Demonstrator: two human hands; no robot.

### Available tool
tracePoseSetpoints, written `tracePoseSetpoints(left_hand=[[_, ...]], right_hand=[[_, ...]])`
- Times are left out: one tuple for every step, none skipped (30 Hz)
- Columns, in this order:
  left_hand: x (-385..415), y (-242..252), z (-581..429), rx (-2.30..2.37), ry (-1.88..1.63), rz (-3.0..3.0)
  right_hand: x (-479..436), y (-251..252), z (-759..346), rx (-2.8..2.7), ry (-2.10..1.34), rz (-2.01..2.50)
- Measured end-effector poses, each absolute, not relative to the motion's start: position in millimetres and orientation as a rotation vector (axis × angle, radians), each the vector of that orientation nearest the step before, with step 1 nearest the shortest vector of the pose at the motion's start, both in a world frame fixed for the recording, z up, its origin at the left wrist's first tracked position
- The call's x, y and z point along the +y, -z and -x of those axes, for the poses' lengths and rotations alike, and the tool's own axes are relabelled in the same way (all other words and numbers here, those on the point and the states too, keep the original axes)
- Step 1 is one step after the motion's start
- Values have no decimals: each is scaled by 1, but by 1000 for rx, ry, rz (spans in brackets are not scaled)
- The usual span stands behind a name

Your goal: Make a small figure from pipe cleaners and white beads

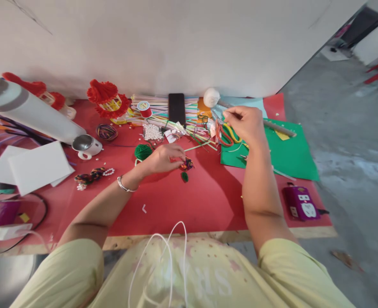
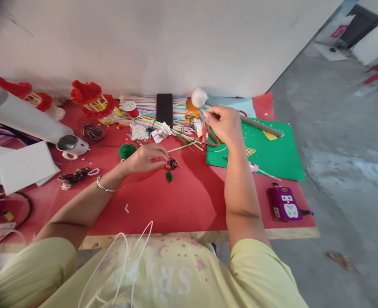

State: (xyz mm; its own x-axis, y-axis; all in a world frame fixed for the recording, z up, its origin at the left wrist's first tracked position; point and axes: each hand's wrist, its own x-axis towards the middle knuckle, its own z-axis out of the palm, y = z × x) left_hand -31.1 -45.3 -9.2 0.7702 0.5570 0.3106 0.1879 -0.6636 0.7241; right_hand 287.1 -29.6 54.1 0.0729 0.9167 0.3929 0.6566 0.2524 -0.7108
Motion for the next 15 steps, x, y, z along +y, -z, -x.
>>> tracePoseSetpoints(left_hand=[[-43, 8, 34, 620, -702, -2265], [-41, 7, 37, 664, -712, -2259], [-40, 5, 39, 672, -700, -2245], [-40, 3, 41, 641, -667, -2228], [-41, 1, 42, 582, -612, -2215], [-43, 0, 42, 512, -543, -2219], [-47, -2, 41, 441, -468, -2250], [-53, -2, 39, 390, -403, -2314], [-59, -1, 37, 367, -356, -2405], [-65, 1, 34, 359, -315, -2504], [-71, 4, 31, 357, -281, -2593], [-76, 7, 28, 355, -250, -2670], [-81, 11, 25, 358, -225, -2729], [-84, 14, 23, 363, -209, -2768], [-85, 15, 22, 367, -202, -2785]], right_hand=[[-28, -50, -291, -1658, -360, 1503], [-29, -47, -294, -1652, -355, 1520], [-31, -46, -297, -1645, -361, 1532], [-34, -47, -300, -1633, -373, 1539], [-37, -48, -303, -1616, -386, 1541], [-40, -50, -305, -1599, -398, 1541], [-42, -51, -307, -1580, -405, 1538], [-44, -52, -309, -1562, -411, 1533], [-45, -53, -310, -1547, -414, 1527], [-47, -54, -310, -1537, -417, 1519], [-48, -55, -309, -1532, -424, 1513], [-50, -56, -308, -1534, -438, 1509], [-51, -56, -306, -1541, -458, 1504], [-53, -57, -303, -1554, -479, 1499], [-55, -58, -299, -1572, -501, 1492]])
